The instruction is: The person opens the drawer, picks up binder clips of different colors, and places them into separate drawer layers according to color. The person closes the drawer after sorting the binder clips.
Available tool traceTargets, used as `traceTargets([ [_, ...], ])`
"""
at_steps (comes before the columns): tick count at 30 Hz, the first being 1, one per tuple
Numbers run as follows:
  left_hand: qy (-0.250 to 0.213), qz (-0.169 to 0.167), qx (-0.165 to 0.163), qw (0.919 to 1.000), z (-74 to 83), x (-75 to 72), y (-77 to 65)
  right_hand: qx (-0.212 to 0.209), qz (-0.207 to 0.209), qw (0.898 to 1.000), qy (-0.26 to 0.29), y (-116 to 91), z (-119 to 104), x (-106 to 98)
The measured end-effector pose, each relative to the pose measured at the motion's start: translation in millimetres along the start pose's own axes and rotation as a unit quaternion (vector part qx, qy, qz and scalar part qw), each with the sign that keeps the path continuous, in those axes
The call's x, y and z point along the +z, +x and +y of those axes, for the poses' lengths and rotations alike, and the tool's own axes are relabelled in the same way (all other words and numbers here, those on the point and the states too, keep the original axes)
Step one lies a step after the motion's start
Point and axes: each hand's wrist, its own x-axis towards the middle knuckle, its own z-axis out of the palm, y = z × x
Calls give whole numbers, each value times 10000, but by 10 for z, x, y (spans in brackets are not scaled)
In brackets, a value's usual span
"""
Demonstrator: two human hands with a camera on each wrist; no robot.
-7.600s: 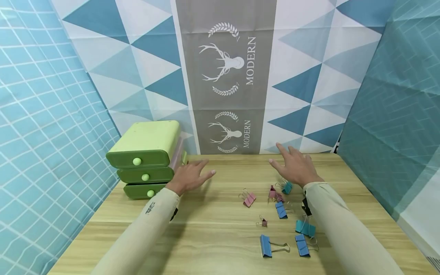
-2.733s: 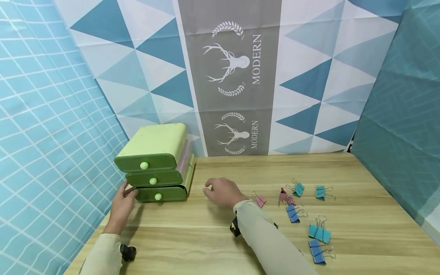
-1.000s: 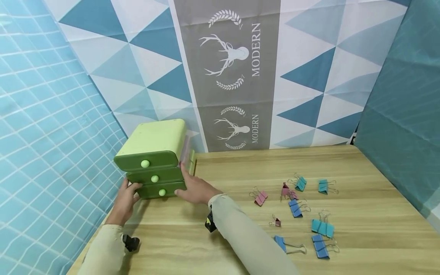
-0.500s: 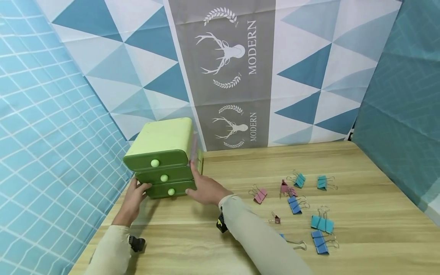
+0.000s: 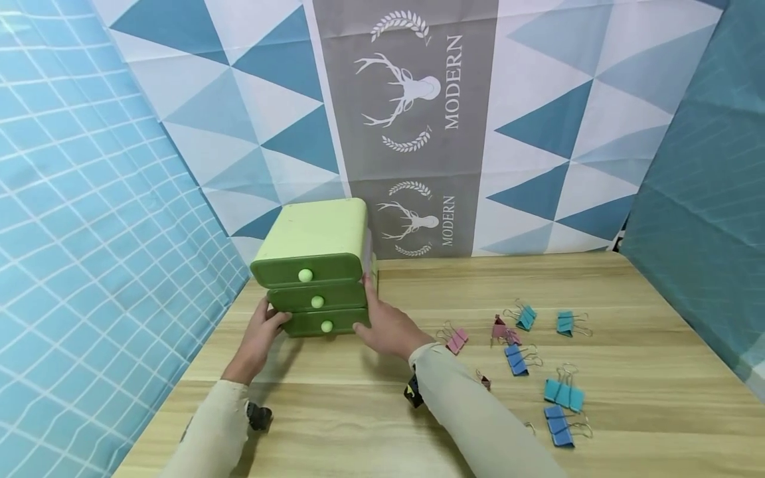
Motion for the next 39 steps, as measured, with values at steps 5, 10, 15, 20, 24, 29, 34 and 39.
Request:
traceTargets([
  [5, -138, -64, 110, 9998, 18, 134, 8, 157, 33, 9998, -100, -111, 67, -74],
  [10, -42, -139, 335, 9993, 54, 287, -3, 310, 177, 9994, 16, -235, 147, -154],
  [15, 43, -334, 407, 9986, 92, 473, -40, 442, 370, 9981, 227, -394, 246, -242],
  [20, 123, -513, 343, 9980, 139, 644, -68, 547, 365, 9968, 453, -533, 315, -356],
  [24, 105, -639, 228, 9976, 153, 761, -65, 572, 163, 9952, 775, -630, 392, -452],
  [29, 171, -785, 329, 9962, 190, 952, -72, 636, 156, 9918, 1100, -760, 516, -598],
  [34, 272, -738, 587, 9952, 226, 1127, -117, 755, 233, 9899, 1180, -860, 600, -692],
  [39, 150, -686, 577, 9959, 272, 1228, -150, 876, 275, 9900, 1075, -936, 650, -745],
])
